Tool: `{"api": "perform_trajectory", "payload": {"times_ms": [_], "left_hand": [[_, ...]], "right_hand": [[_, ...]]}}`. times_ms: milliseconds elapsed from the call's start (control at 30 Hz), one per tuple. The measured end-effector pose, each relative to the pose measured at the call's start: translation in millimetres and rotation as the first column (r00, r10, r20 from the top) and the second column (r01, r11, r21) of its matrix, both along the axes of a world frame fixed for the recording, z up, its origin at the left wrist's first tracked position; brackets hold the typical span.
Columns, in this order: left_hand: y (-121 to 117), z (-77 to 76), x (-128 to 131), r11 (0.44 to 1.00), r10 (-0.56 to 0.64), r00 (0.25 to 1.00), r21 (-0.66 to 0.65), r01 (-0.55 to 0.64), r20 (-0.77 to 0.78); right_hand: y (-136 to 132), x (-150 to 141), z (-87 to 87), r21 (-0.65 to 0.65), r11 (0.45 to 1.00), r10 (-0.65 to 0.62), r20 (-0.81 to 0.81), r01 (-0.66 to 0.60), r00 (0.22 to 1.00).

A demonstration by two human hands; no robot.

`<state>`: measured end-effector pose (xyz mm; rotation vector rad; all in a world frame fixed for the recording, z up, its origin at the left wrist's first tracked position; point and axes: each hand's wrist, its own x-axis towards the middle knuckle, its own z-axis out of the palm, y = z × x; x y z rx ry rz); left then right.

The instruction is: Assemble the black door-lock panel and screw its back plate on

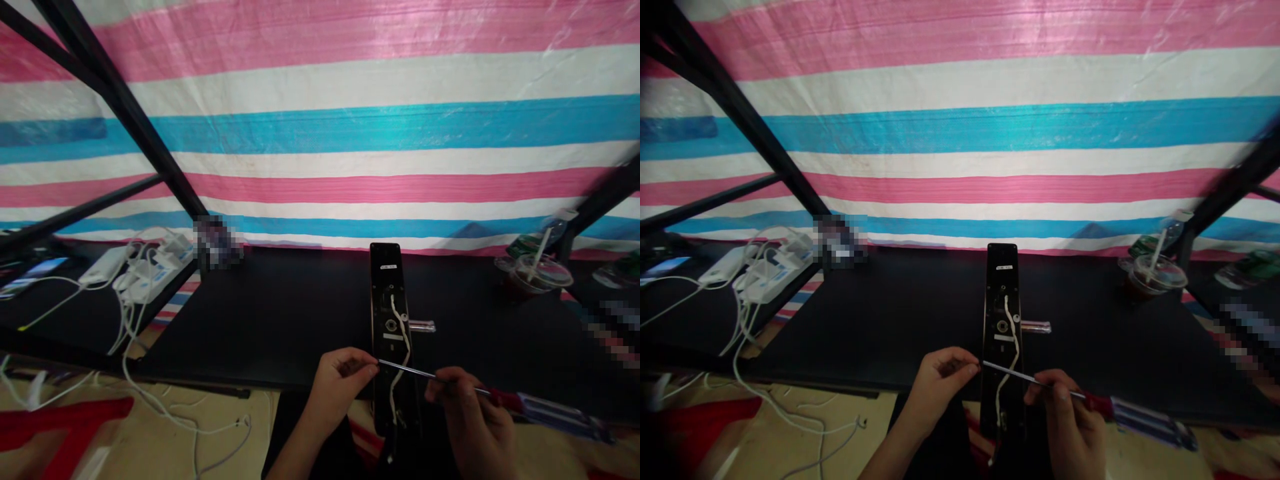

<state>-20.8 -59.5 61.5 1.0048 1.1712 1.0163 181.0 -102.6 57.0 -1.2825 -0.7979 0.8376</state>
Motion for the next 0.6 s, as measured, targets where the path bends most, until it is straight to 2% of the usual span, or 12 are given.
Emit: {"api": "perform_trajectory", "payload": {"times_ms": [167,267,500,600], "left_hand": [[4.3,3.9,1.8,1.000,-0.005,1.000,0.029,0.006,-0.020],[4.7,10.0,1.5,0.999,-0.042,0.999,0.016,0.042,-0.012],[-3.7,25.6,0.2,0.993,-0.114,0.993,0.022,0.115,-0.025],[-8.5,27.0,-0.1,0.991,-0.125,0.992,-0.052,0.125,0.014]], "right_hand": [[-4.2,5.1,4.8,0.024,1.000,0.002,-0.073,-0.001,0.997],[-4.0,10.2,6.9,0.022,1.000,0.016,-0.056,-0.015,0.998],[-3.2,26.9,22.3,0.056,0.994,0.089,0.135,-0.097,0.987],[-5.0,36.6,36.6,0.011,0.971,0.228,0.238,-0.237,0.944]]}}
